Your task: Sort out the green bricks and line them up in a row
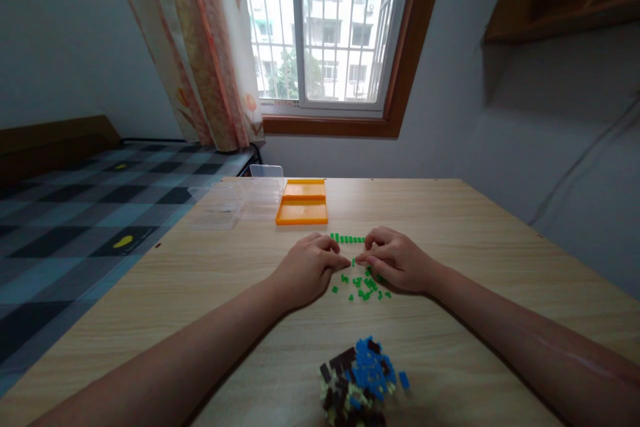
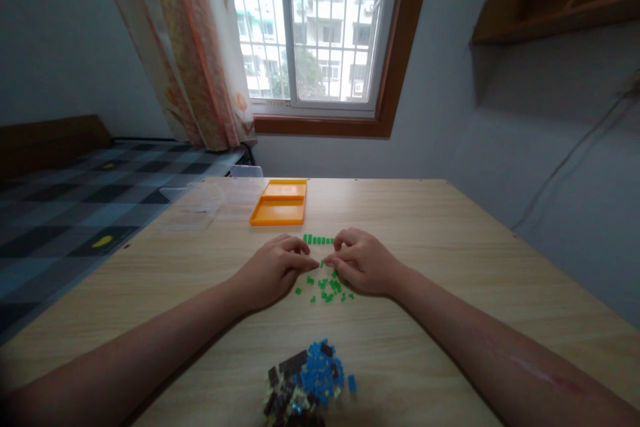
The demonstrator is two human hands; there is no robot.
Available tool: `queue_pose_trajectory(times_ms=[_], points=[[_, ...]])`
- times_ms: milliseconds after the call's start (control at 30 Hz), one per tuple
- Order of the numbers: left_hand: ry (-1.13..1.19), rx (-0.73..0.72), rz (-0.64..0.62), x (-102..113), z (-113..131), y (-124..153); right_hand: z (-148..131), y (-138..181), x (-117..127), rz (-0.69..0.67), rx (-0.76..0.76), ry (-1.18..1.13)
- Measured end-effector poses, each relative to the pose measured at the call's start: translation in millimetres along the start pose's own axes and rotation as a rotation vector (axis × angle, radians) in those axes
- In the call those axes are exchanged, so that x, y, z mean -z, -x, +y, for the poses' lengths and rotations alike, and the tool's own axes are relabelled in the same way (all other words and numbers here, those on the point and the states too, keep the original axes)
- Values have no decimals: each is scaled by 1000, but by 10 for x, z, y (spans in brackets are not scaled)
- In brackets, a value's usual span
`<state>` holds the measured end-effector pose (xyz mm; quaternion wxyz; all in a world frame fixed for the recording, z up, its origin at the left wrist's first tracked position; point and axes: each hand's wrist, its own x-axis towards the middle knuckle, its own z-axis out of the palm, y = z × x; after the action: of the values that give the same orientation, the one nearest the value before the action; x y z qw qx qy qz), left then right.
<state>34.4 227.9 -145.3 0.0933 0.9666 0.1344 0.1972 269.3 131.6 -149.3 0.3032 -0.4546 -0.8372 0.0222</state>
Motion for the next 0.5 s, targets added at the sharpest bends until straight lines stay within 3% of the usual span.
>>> queue_pose_trajectory(times_ms=[300, 500], points=[[24, 42, 24, -6, 11, -5, 4, 5, -5, -29, -3, 4], [40, 55, 29, 12, 32, -7, 208, 78, 113, -20, -141, -16]])
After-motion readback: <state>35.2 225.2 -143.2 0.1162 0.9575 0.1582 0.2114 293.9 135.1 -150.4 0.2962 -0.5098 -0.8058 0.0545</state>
